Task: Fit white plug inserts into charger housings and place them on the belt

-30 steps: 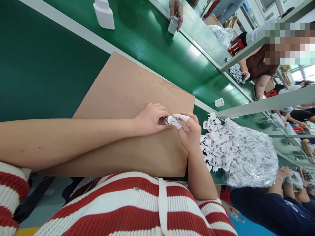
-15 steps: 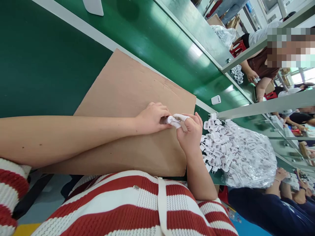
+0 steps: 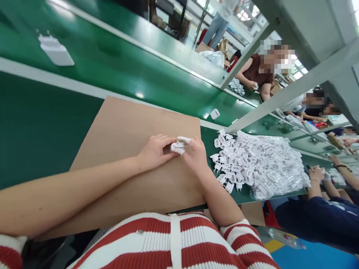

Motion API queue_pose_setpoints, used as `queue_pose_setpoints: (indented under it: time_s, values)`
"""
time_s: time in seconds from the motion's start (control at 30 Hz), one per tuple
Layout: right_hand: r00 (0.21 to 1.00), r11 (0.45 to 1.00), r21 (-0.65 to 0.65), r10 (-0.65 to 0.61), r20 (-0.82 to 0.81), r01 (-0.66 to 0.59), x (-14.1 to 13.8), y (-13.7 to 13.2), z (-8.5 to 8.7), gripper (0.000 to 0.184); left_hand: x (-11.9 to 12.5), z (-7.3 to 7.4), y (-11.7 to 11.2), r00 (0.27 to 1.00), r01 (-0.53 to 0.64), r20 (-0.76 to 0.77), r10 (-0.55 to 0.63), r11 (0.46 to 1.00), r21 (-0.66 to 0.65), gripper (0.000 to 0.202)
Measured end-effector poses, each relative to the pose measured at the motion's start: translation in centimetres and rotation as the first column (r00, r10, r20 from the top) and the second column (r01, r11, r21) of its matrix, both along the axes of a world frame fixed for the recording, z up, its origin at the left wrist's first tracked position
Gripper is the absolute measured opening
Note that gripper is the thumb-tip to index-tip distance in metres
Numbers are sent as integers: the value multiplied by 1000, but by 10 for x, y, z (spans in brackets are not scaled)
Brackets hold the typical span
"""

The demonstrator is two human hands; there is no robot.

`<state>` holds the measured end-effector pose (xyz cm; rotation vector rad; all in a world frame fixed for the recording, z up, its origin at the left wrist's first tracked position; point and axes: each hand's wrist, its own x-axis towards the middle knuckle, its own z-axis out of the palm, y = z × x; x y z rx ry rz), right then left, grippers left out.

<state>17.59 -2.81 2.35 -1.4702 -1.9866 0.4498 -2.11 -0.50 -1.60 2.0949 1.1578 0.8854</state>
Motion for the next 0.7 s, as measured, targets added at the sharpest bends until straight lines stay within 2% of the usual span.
queue_pose_setpoints:
  time_s: [0.1, 0.17, 0.23, 0.3, 0.33, 0.43, 0.53, 0.6, 0.7]
  values:
    - [999, 998, -56, -33, -3, 33, 18, 7, 10, 59, -1, 5, -1, 999, 24, -21, -25, 999, -41, 41]
    - [968, 982, -29, -181, 173, 189, 38, 12, 15, 62, -2, 10, 4, 999, 31, -7, -33, 992, -126, 41]
    - [833, 915, -34, -350, 429, 402, 59, 16, 17, 55, -5, 15, 19, 1000, -18, 1, 19, 976, -216, 45]
    - [690, 829, -77, -405, 600, 553, 75, 20, 17, 46, -10, 21, 45, 991, -134, -31, 130, 961, -244, 48]
    - [659, 803, -103, -400, 636, 587, 81, 22, 17, 42, -15, 24, 62, 979, -205, -58, 197, 952, -229, 48]
    - [675, 800, -140, -381, 632, 583, 91, 26, 16, 41, -33, 34, 115, 917, -392, -142, 372, 907, -154, 41]
    - [705, 814, -153, -371, 604, 560, 93, 28, 17, 46, -56, 42, 159, 828, -541, -225, 514, 837, -83, 37]
    - [726, 821, -157, -376, 576, 549, 94, 28, 17, 46, -69, 44, 177, 775, -608, -266, 573, 791, -67, 38]
    - [762, 830, -162, -388, 518, 533, 95, 28, 17, 47, -77, 42, 189, 703, -691, -300, 644, 720, -74, 43]
